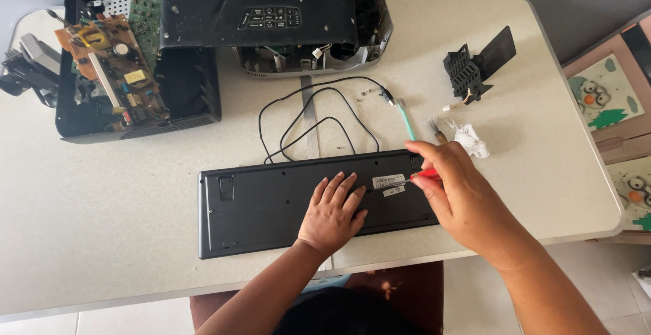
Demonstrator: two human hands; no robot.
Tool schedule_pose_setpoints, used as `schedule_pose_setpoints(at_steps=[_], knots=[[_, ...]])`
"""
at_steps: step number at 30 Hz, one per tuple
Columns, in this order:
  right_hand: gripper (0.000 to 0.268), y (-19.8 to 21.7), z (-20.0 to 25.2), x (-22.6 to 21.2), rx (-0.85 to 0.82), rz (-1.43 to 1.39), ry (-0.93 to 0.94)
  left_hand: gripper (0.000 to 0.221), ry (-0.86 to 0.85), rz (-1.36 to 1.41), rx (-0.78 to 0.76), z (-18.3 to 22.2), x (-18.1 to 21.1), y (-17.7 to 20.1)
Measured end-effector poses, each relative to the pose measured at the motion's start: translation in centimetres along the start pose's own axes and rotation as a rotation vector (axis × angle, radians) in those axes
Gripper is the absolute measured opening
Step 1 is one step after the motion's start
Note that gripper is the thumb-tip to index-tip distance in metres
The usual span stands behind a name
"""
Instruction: Removing screws from the back of a computer keyboard using a manual screwdriver
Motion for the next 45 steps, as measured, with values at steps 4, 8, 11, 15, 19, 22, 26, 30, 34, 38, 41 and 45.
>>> schedule_pose_setpoints(at_steps=[4, 8, 11, 15, 19, 22, 26, 30, 34, 38, 41, 45], knots=[[0.039, 0.1, -0.1, 0.3, 0.053, 0.014, 0.051, 0.045, 0.003, 0.011, -0.001, -0.1, -0.1, -0.1], [0.030, 0.4, 0.2, -0.3, 0.091, 0.001, 0.089, 0.045, 0.004, 0.003, 0.012, -0.1, 0.0, 0.1], [0.026, 0.5, 0.4, 0.1, 0.115, 0.031, 0.085, 0.046, 0.003, -0.006, 0.016, -0.3, -0.1, 0.0], [0.019, 0.2, 1.1, 1.3, 0.206, 0.145, -0.013, 0.046, 0.002, -0.005, 0.025, 0.0, -0.1, -0.1], [0.023, -0.6, 1.6, 2.1, 0.305, 0.222, -0.063, 0.045, 0.004, 0.000, 0.039, -0.2, 0.0, 0.2], [0.025, -0.5, 1.7, 1.9, 0.334, 0.144, -0.122, 0.046, -0.004, -0.020, 0.043, -0.3, -0.1, 0.7], [0.022, -0.3, 2.5, 2.2, 0.312, 0.138, -0.201, 0.045, 0.005, 0.040, 0.021, -0.3, -0.2, 0.4], [0.032, 0.8, 2.0, -0.8, 0.152, -0.004, -0.132, 0.047, 0.029, 0.364, 0.038, -2.1, -0.5, 3.0], [0.033, 0.7, 1.1, -0.9, 0.186, 0.052, -0.069, 0.052, 0.004, 0.579, 0.193, -8.5, 1.6, 10.7], [0.032, 0.6, 0.7, -2.1, 0.215, 0.054, -0.001, 0.024, -0.138, 0.621, 0.251, -11.0, 3.4, 12.0], [0.041, 1.1, 0.5, -2.1, 0.174, -0.040, -0.024, 0.018, -0.158, 0.661, 0.161, -12.0, 3.2, 11.6], [0.043, 1.1, 1.6, -2.4, 0.027, -0.241, 0.009, 0.024, -0.192, 0.826, -0.100, -12.7, 3.8, 10.4]])
Point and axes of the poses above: each hand's wrist, its own z-axis away from the middle knuckle, its own y-axis out of the back of the hand, x = y × z, the point moved 10 cm from there along -z, towards the middle knuckle, and after that the axes turned 9 degrees about -y, right-handed, at the moved point
